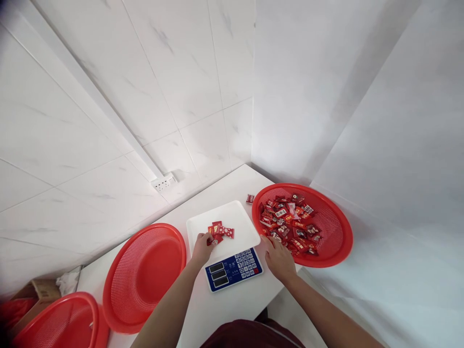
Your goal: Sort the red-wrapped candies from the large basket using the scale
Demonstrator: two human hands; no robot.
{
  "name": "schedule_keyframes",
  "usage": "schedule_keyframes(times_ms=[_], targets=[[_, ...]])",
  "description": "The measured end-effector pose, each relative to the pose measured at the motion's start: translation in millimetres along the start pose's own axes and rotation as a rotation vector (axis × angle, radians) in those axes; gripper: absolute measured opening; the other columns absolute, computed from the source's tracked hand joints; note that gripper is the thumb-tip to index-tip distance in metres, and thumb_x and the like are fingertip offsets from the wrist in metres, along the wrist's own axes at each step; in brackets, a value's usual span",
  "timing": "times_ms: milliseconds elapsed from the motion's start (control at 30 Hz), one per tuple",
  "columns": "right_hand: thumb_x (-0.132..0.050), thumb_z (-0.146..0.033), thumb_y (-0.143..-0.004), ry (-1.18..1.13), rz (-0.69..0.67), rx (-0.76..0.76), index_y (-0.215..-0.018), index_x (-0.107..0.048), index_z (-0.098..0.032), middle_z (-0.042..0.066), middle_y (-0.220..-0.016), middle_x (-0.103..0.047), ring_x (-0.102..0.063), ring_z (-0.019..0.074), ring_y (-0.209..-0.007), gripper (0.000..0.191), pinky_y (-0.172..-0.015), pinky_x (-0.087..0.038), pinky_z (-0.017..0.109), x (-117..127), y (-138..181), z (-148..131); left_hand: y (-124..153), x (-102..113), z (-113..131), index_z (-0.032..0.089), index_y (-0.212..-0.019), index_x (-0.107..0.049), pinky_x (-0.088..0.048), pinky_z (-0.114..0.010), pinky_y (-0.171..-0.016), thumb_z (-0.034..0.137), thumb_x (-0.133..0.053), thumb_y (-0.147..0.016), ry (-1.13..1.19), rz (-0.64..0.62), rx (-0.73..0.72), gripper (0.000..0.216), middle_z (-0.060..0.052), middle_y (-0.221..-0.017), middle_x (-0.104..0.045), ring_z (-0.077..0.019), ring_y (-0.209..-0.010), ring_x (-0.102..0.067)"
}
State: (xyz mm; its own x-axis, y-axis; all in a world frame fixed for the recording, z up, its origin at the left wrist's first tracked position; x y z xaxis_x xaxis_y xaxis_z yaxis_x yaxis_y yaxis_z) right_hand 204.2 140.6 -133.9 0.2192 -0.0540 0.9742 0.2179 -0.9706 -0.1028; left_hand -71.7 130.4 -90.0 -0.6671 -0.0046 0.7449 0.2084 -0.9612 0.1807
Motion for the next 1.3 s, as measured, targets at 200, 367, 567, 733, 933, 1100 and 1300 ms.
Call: schedule_keyframes(times_ms=[200, 367, 567, 733, 933, 1100, 1300], targets=[[-0.038, -0.014, -0.080, 0.006, -0.022, -0.010, -0.127, -0.047, -0.019, 0.011, -0.124, -0.054, -0.053, 0.0240, -0.108, 0.048, -0.085, -0.044, 0.036, 0.9, 0.1, -0.6, 7.3, 23.6, -8.7, 0.019, -0.068, -0.050, -0.042, -0.022, -0.058, 0.024, -0.051, -0.077, 0.145, 0.164, 0.025, 0.009, 0.000, -0.076, -0.054, -0.0116, -0.066, -0.051], [-0.038, -0.013, -0.080, -0.005, -0.018, 0.006, -0.126, -0.048, -0.018, 0.011, -0.123, -0.055, -0.054, 0.0236, -0.106, 0.047, -0.084, -0.044, 0.036, 4.0, -0.1, -2.3, 36.7, 82.6, -34.5, 0.020, -0.079, -0.050, -0.044, -0.028, -0.065, 0.041, -0.044, -0.081, 0.165, 0.403, 0.102, 0.022, -0.002, -0.079, -0.057, -0.0159, -0.073, -0.054], [-0.037, -0.014, -0.081, -0.017, 0.003, 0.005, -0.126, -0.048, -0.017, 0.011, -0.121, -0.055, -0.054, 0.0241, -0.106, 0.047, -0.083, -0.044, 0.036, 4.2, -0.5, -2.5, 71.9, 119.1, -76.0, 0.020, -0.126, -0.038, -0.047, -0.046, -0.079, 0.045, -0.042, -0.082, -0.113, 0.562, 0.362, 0.050, -0.018, -0.125, -0.048, -0.0323, -0.111, -0.049], [-0.038, -0.013, -0.080, -0.020, -0.005, 0.003, -0.126, -0.048, -0.017, 0.011, -0.121, -0.055, -0.053, 0.0239, -0.107, 0.048, -0.083, -0.044, 0.036, 4.9, -0.7, -2.7, 45.4, 72.7, -41.7, 0.014, -0.133, -0.035, -0.023, -0.057, -0.104, 0.044, -0.038, -0.085, -0.350, 0.433, 0.167, 0.057, -0.020, -0.145, -0.027, -0.0365, -0.135, -0.018], [-0.037, -0.012, -0.078, -0.017, -0.011, 0.002, -0.127, -0.048, -0.017, 0.011, -0.122, -0.055, -0.053, 0.0232, -0.107, 0.050, -0.084, -0.044, 0.035, 6.1, -1.2, -3.9, -9.7, -9.0, 22.5, 0.026, -0.135, -0.034, -0.022, -0.052, -0.106, 0.046, -0.046, -0.082, -0.265, 0.009, -0.008, 0.058, -0.012, -0.150, -0.020, -0.0338, -0.137, -0.014], [-0.037, -0.012, -0.078, -0.015, -0.047, -0.025, -0.128, -0.048, -0.018, 0.011, -0.123, -0.054, -0.054, 0.0231, -0.107, 0.051, -0.084, -0.044, 0.035, 3.5, -1.7, -3.4, -36.6, -31.1, 41.4, 0.029, -0.117, -0.050, -0.028, -0.053, -0.098, 0.033, -0.055, -0.077, -0.252, -0.078, 0.028, 0.040, -0.009, -0.144, -0.028, -0.0340, -0.129, -0.026], [-0.039, -0.012, -0.079, -0.012, -0.028, -0.034, -0.127, -0.047, -0.020, 0.010, -0.123, -0.055, -0.054, 0.0226, -0.107, 0.049, -0.084, -0.044, 0.034, 2.4, -1.2, -2.1, -39.9, -32.5, 40.7, 0.022, -0.096, -0.056, -0.040, -0.032, -0.086, 0.007, -0.053, -0.071, -0.134, -0.042, -0.043, 0.029, -0.007, -0.118, -0.048, -0.0207, -0.103, -0.048]])
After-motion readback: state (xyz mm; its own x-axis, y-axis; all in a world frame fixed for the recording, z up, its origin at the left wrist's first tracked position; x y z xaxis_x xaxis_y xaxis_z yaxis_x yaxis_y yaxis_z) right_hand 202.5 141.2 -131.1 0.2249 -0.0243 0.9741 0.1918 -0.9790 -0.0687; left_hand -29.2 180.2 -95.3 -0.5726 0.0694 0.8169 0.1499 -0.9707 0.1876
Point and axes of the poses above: each hand's wrist, its own y-axis away from the middle knuckle, its own x-axis out of the back of the hand, z = x × y, the point moved 5 cm from there along -y, towards the middle knuckle
